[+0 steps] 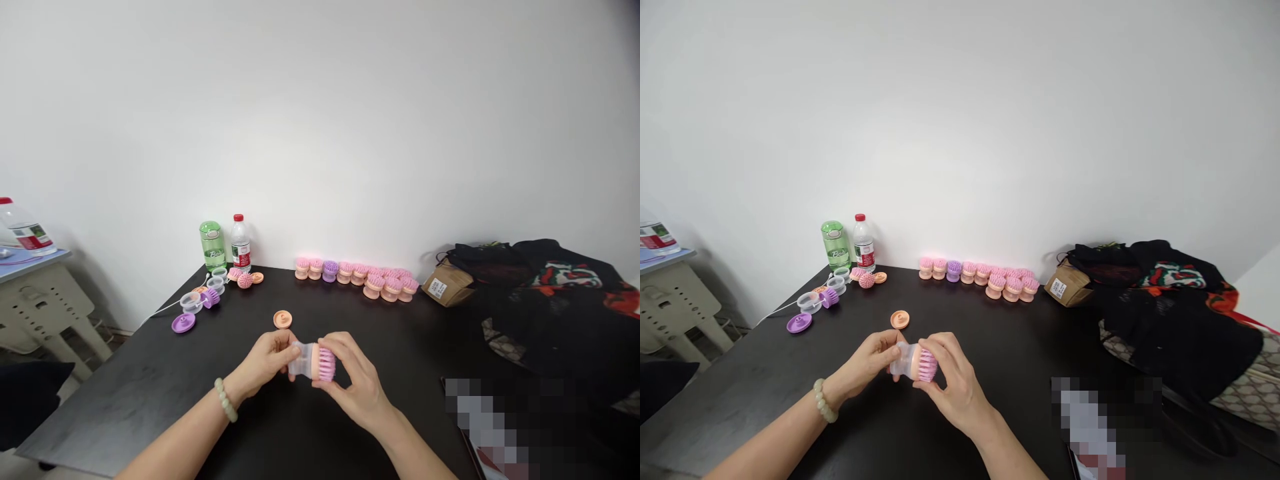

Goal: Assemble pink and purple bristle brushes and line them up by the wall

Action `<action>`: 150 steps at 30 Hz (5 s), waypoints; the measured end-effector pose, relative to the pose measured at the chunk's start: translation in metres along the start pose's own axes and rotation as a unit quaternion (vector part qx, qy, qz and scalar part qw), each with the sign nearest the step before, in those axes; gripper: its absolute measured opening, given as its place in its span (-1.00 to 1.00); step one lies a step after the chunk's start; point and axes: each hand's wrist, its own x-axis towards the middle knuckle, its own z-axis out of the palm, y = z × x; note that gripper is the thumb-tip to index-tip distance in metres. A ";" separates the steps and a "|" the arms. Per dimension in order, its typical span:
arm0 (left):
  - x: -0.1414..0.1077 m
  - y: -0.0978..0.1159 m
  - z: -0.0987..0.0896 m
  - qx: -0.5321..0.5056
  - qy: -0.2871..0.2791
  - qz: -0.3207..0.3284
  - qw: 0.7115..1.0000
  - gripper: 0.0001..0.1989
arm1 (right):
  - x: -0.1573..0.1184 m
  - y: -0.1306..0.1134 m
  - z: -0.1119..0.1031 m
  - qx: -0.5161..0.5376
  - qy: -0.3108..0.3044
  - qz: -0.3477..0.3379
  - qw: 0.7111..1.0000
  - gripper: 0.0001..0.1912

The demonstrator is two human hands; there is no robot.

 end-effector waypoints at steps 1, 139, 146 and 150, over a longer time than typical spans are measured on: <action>0.000 -0.002 0.000 0.011 -0.002 -0.018 1.000 -0.43 | 0.001 -0.001 0.000 0.003 -0.005 -0.017 1.000 -0.48; -0.005 0.003 -0.005 -0.184 -0.008 -0.005 0.983 -0.46 | 0.003 -0.006 0.009 0.051 0.072 0.162 0.983 -0.34; -0.007 0.009 -0.005 -0.171 -0.013 0.006 0.985 -0.48 | 0.005 -0.012 0.001 0.052 0.065 0.100 0.991 -0.61; -0.010 0.011 -0.005 -0.158 -0.012 0.018 0.987 -0.48 | 0.006 -0.013 -0.001 0.019 0.069 0.061 0.996 -0.63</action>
